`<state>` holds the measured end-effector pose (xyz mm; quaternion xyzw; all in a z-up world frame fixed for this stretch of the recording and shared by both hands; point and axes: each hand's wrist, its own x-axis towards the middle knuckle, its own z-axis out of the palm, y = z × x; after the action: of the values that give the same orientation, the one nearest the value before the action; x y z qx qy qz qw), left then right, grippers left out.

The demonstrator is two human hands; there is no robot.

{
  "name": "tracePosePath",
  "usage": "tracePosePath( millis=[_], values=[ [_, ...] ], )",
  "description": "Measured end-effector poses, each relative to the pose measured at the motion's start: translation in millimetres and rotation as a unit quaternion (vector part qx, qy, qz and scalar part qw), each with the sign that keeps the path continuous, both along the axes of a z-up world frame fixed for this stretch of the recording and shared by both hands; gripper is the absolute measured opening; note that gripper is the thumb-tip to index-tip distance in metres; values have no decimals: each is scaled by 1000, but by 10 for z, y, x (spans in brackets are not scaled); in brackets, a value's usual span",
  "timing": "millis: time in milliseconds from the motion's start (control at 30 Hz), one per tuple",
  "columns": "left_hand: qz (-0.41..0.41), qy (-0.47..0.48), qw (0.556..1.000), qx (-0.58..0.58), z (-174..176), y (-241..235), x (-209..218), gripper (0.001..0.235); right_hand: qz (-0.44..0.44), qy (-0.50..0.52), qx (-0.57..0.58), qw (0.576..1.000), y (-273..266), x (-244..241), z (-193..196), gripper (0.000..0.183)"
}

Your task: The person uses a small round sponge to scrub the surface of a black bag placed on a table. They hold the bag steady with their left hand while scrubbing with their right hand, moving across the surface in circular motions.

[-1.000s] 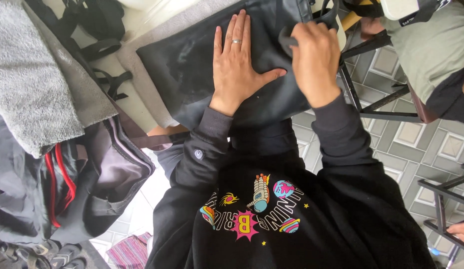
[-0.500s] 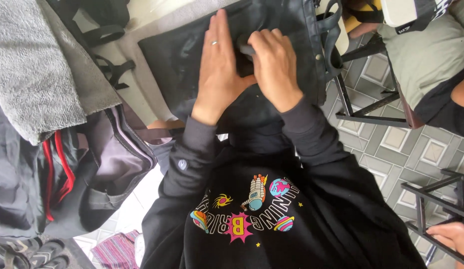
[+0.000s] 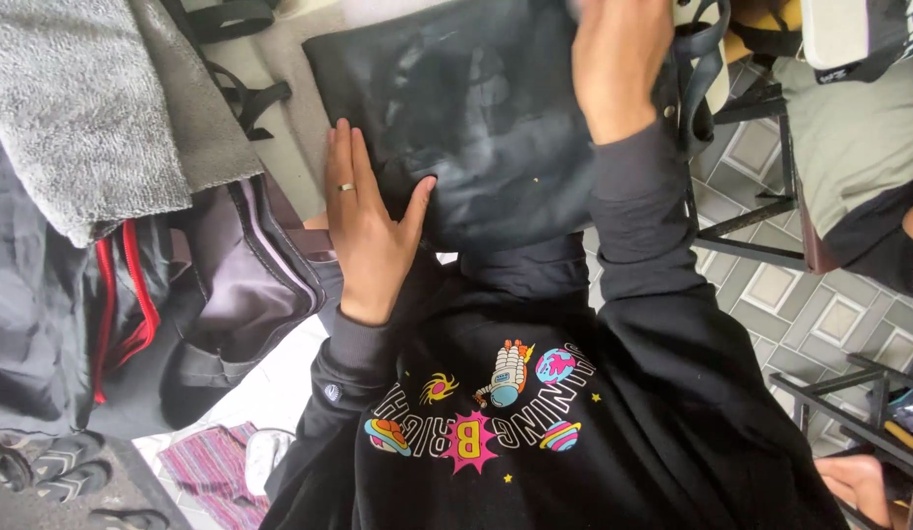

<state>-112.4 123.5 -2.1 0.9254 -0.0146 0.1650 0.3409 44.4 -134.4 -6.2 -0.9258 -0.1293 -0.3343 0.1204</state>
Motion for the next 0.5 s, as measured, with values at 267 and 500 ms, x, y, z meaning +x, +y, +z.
tracePosePath(
  millis=[267, 500],
  values=[
    [-10, 6, 999, 40, 6, 48, 24, 78, 207, 135, 50, 968, 457, -294, 427, 23],
    [-11, 7, 1000, 25, -79, 39, 29, 81, 63, 86, 5, 994, 379, -136, 157, 30]
  ],
)
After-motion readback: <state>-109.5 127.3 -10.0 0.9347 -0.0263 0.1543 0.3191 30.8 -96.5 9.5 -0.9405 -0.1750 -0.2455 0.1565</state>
